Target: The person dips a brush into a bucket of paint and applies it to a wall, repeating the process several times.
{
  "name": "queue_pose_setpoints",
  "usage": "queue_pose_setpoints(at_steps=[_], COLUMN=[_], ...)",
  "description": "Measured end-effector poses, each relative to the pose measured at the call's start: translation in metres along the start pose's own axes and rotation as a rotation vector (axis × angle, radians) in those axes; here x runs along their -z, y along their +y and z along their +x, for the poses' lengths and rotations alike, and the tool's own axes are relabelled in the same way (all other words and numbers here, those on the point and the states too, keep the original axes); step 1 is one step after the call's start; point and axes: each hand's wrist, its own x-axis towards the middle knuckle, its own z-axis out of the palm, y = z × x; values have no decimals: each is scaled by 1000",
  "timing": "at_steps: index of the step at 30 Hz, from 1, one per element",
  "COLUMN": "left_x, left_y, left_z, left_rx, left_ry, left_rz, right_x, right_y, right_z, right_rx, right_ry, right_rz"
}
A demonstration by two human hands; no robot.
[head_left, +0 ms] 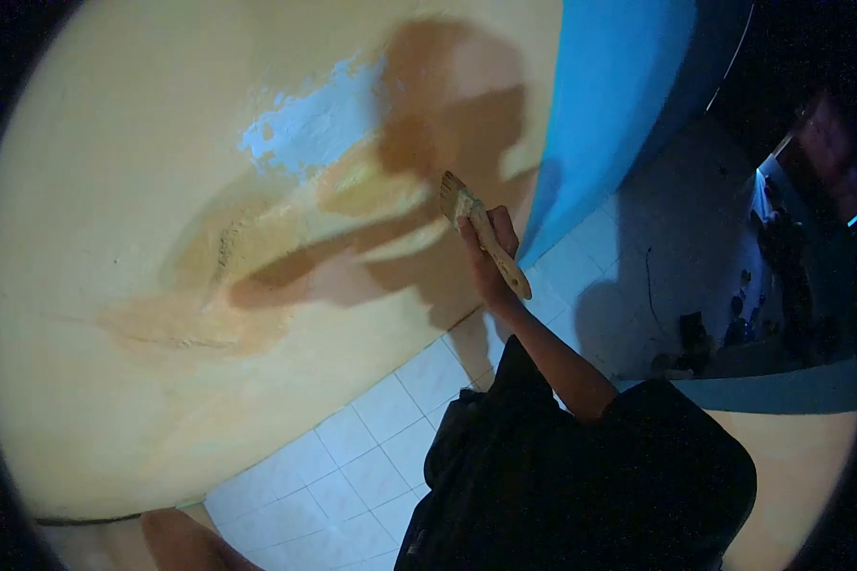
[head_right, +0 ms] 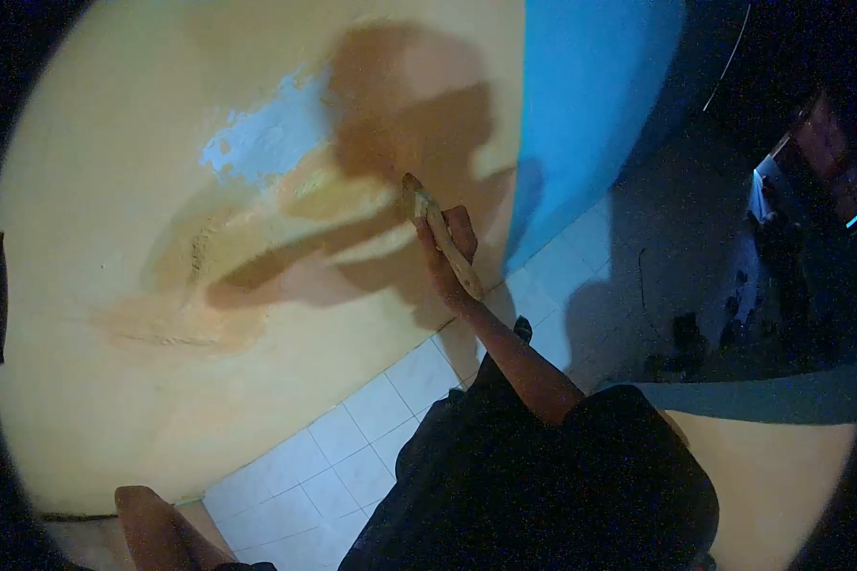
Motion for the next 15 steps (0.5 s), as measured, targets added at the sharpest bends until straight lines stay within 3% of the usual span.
queue_pose_setpoints(at_steps=[6,10,15], left_x=[0,4,6], left_y=[0,5,5], left_z=[-3,-8,-11], left_rx=[0,1,-2], left_ry=[-19,-4,0], left_rz=[-242,-228,-218], right_x=[-4,-7,-11], right_y=[-3,-6,-8], right_z=[-3,-7,-4], right_rx=[-18,-114,-30], right_ry=[34,8,27], right_rz=[70,40,31])
